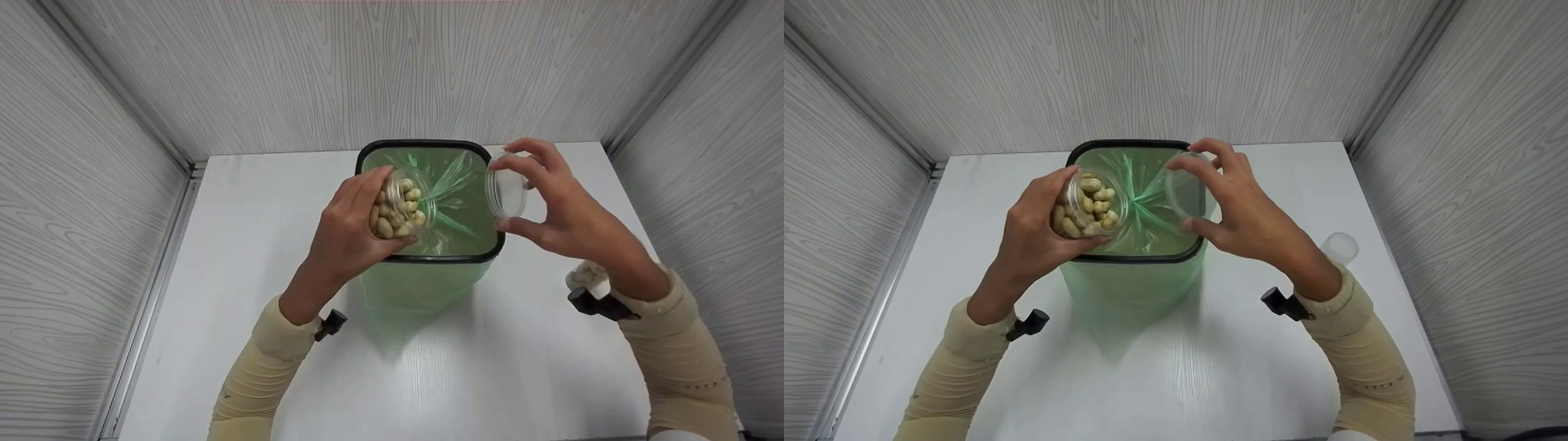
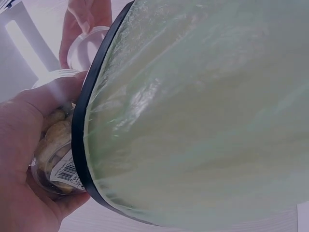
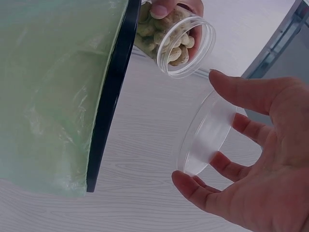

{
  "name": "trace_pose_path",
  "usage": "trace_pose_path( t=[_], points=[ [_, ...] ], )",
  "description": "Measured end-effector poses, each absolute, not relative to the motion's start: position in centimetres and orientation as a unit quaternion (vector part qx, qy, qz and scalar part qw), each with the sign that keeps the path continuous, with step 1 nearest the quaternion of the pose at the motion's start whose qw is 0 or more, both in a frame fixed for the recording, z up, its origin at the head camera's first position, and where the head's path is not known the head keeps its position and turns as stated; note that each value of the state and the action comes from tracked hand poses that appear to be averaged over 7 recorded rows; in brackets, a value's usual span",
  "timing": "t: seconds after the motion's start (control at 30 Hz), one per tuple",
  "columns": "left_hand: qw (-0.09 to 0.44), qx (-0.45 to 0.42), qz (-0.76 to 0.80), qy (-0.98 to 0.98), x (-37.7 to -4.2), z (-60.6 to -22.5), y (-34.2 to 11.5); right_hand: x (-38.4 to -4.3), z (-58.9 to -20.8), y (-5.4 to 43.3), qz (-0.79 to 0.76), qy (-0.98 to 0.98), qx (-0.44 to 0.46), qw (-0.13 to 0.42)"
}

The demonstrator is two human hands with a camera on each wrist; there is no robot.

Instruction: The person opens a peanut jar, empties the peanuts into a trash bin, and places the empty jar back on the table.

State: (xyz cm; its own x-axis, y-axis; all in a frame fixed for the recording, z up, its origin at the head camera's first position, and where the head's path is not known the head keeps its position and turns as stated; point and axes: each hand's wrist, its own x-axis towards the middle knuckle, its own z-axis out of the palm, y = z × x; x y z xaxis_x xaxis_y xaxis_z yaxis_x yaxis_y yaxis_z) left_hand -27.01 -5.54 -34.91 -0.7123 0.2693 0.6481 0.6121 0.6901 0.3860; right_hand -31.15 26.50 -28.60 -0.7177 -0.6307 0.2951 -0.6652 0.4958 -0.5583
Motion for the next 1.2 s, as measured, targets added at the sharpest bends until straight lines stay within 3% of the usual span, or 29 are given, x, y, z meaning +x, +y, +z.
trace_pose_path(
  t=[1.2],
  points=[
    [0.302,-0.232,-0.308,-0.872,-26.2,-35.2,-7.3,-33.0,-33.2,30.2,0.371,-0.884,0.285,0.002]
  ],
)
